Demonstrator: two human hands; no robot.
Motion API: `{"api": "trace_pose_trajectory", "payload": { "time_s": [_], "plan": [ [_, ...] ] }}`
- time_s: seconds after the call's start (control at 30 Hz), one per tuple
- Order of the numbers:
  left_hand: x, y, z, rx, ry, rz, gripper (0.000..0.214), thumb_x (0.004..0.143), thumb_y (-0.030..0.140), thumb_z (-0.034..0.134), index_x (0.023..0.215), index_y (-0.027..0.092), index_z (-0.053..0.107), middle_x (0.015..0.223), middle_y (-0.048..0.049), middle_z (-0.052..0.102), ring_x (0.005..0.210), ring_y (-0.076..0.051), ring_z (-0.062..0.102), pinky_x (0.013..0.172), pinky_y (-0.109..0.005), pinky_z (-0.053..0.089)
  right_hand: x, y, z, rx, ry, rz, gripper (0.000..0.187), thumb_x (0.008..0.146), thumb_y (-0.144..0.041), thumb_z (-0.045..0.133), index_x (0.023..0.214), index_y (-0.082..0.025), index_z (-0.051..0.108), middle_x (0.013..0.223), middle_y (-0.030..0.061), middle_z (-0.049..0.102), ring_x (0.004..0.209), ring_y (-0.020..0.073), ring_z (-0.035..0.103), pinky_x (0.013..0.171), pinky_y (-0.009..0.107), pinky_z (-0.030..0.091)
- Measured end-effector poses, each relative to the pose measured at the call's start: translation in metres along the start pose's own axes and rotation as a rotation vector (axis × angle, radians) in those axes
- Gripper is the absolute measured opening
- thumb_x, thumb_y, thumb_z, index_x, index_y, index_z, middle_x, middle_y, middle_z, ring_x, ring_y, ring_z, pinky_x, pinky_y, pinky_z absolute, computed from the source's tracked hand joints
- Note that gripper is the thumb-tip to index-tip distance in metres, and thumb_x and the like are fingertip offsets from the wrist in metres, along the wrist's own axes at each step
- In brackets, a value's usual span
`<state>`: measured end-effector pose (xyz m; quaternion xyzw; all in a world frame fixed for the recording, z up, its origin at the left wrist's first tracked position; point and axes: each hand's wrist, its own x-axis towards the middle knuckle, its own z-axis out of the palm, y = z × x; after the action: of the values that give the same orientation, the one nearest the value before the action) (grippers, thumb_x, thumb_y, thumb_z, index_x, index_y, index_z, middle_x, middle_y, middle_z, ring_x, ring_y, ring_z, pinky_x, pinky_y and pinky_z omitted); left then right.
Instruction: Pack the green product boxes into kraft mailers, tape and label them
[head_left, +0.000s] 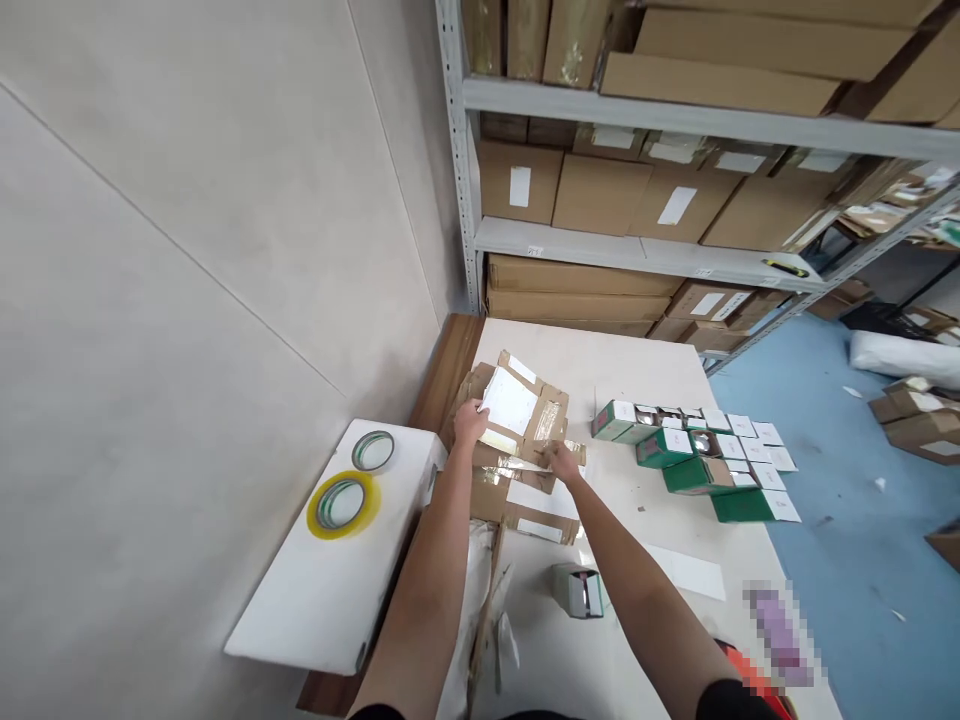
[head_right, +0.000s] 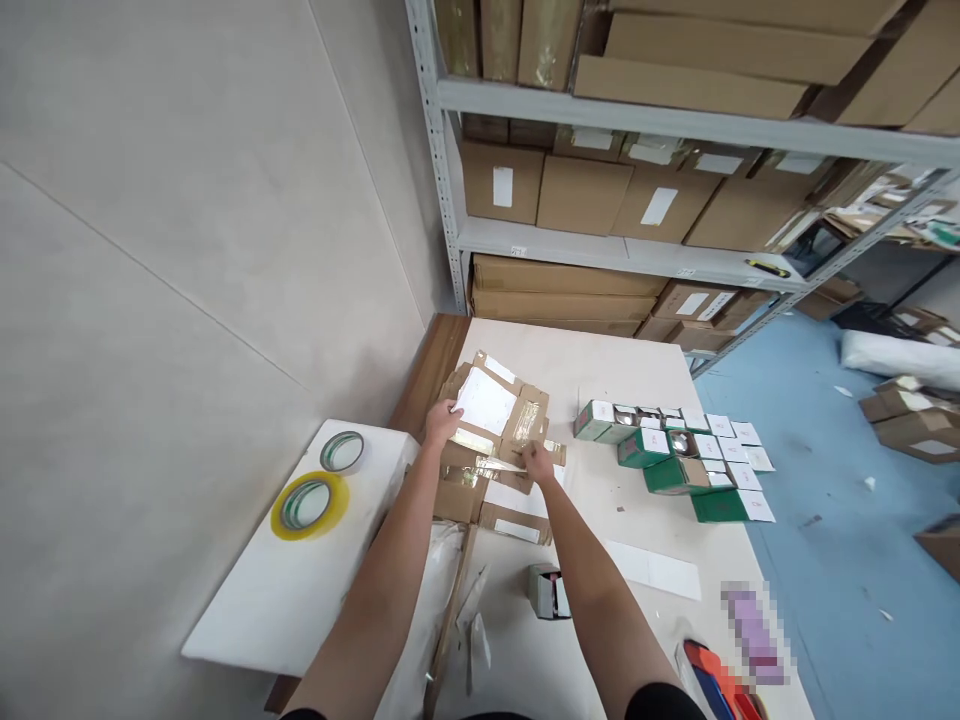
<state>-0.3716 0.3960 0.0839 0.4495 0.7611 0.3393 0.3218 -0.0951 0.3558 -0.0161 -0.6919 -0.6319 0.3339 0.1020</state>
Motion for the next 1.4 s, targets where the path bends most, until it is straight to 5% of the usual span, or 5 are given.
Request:
{"api": "trace_pose_trajectory", "payload": {
  "time_s": [0.4,0.57,0.73,1.07,1.4],
  "plan": [
    [-0.09,0.095,-0.03,-0.48,-0.203,0.229,0.038,0.07,0.034,0.083,0.102,0.019,0.068,0.102,-0.0085,0.078,0.095,-0.023,0.074,0.085,-0.036,0.059,-0.066,0.03,-0.145,0.965,0.398,-0.176,0.068,0.068,-0.066,0.067,0.115,-0.016,0.064,0.107,0.0142,0.077,0.102,0.0287,0.072,0.091,0.045,0.058],
    [-0.137,0.122,-0.004,-0.471,-0.244,0.327,0.063,0.069,0.033,0.087,0.126,0.021,0.065,0.111,-0.0097,0.076,0.102,-0.024,0.073,0.091,-0.037,0.058,-0.117,0.076,-0.198,1.096,0.483,-0.201,0.059,0.058,-0.054,0.082,0.1,-0.019,0.063,0.089,0.0079,0.077,0.087,0.026,0.071,0.087,0.044,0.057],
    [-0.192,0.134,0.041,-0.412,-0.245,0.36,0.038,0.078,0.038,0.076,0.11,0.017,0.072,0.109,-0.0104,0.078,0.105,-0.026,0.072,0.096,-0.039,0.056,-0.173,0.131,-0.228,1.038,0.578,-0.209,0.057,0.06,-0.057,0.081,0.099,-0.02,0.062,0.092,0.0096,0.076,0.089,0.0277,0.071,0.086,0.045,0.058],
    [-0.326,0.109,0.109,-0.399,-0.112,0.286,0.039,0.073,0.038,0.08,0.104,0.016,0.074,0.097,-0.0093,0.078,0.097,-0.025,0.073,0.095,-0.041,0.058,-0.301,0.252,-0.253,0.837,0.456,-0.241,0.043,0.074,-0.051,0.068,0.105,-0.02,0.066,0.094,0.0072,0.075,0.086,0.0256,0.07,0.081,0.04,0.056],
    [-0.461,0.029,0.132,-0.362,-0.089,0.201,0.057,0.078,0.028,0.072,0.133,0.017,0.062,0.108,-0.0086,0.074,0.098,-0.021,0.072,0.096,-0.035,0.056,-0.374,0.319,-0.19,0.615,0.453,-0.04,0.039,0.073,-0.039,0.056,0.108,-0.024,0.062,0.099,0.0046,0.074,0.081,0.0236,0.07,0.076,0.036,0.055]
  ]
}}
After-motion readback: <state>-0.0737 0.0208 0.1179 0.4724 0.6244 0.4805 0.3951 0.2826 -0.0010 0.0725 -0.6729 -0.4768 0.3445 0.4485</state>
